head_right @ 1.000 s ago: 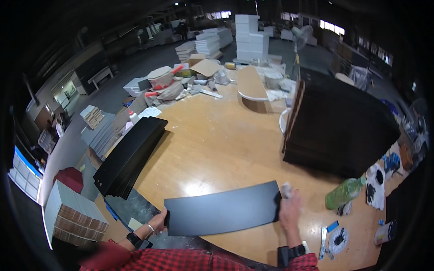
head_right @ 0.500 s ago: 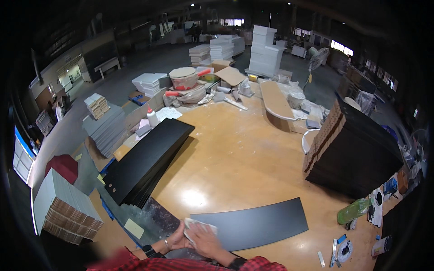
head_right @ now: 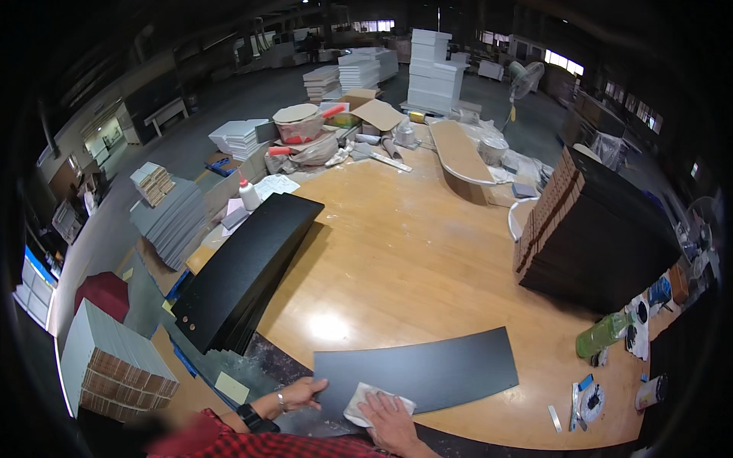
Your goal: The recorder uses a hand scraper to clean the edges of black furniture panels and then wipes the surfaces with a rag to finish them.
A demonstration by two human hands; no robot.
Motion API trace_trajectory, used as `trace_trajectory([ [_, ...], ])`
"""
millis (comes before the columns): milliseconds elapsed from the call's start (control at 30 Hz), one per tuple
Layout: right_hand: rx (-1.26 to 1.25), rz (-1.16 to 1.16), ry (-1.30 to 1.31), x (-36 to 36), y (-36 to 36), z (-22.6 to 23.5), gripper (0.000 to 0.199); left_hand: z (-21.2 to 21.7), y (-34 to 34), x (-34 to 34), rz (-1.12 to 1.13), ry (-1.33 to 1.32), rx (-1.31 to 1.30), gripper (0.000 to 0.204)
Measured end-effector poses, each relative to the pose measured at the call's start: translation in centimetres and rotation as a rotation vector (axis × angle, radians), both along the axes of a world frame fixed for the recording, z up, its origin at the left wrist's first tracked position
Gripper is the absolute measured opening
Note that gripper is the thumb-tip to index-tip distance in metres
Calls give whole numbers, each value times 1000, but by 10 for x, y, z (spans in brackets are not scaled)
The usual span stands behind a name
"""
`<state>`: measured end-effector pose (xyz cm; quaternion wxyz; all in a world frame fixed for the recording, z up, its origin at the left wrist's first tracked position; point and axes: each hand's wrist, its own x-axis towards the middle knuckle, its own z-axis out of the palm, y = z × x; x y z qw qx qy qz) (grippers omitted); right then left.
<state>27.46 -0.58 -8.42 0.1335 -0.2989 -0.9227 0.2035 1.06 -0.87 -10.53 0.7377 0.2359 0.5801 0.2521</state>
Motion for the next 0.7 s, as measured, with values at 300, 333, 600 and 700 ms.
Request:
trace_trajectory([
  [300, -83, -1192, 181, 242, 93, -33, 42, -12, -38, -37, 184, 604, 364, 35],
  [333, -284, -1320, 289, 268, 96, -30, 44, -7, -43, -33, 56, 918, 683, 44],
  [600, -568, -1361, 1529, 301, 96, -26, 49, 32, -25, 22, -675, 1254, 1252, 67],
  [700, -513, -1206, 1681, 292, 102, 10, 49, 60, -24, 35, -389, 951, 1200, 47],
])
